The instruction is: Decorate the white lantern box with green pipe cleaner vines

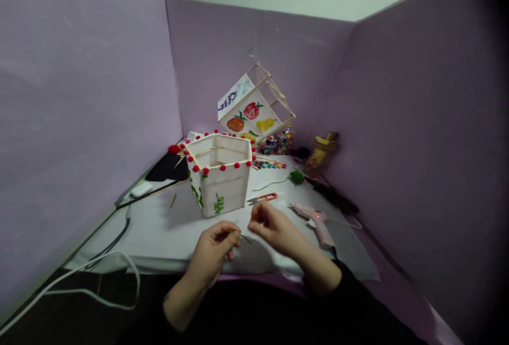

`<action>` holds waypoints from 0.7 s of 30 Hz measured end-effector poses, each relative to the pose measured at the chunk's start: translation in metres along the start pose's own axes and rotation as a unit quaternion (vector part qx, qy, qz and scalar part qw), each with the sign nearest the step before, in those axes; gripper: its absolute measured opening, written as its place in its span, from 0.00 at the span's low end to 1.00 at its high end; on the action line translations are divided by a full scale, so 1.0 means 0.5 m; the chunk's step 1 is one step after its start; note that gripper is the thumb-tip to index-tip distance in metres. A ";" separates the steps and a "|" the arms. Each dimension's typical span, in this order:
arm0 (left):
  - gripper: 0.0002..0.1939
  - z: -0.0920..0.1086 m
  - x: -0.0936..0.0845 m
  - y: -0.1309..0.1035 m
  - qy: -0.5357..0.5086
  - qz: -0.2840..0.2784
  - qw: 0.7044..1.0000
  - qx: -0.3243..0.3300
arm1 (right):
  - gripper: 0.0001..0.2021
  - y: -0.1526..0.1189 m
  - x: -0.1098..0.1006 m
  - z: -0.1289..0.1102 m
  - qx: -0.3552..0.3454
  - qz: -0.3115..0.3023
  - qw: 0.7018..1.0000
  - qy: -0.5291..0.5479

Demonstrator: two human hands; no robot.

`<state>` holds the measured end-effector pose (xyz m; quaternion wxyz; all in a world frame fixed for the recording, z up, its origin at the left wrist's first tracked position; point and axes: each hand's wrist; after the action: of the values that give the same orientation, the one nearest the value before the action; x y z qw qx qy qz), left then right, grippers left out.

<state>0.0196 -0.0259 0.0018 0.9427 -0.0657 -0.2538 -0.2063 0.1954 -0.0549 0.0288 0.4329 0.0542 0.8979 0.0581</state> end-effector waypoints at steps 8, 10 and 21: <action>0.17 0.003 0.005 0.025 -0.089 0.090 0.992 0.016 | 0.11 0.165 -0.087 0.137 0.038 -0.011 0.941 -0.336; 0.17 0.004 0.005 0.026 -0.098 0.097 0.990 0.017 | 0.09 0.177 -0.071 0.148 0.030 -0.058 0.930 -0.361; 0.16 0.008 0.004 0.038 -0.136 0.117 0.983 0.046 | 0.08 0.196 -0.057 0.148 0.020 -0.200 0.902 -0.383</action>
<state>0.0273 -0.0085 0.0057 0.9191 -0.0791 -0.3793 -0.0722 0.2755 0.0421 0.0196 0.7446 -0.0995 0.6560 -0.0729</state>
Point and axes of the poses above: each hand's wrist, its own y-axis towards the middle knuckle, its own x-axis out of the palm, z = x × y, and after that the axes turned 14 degrees about -y, right-handed
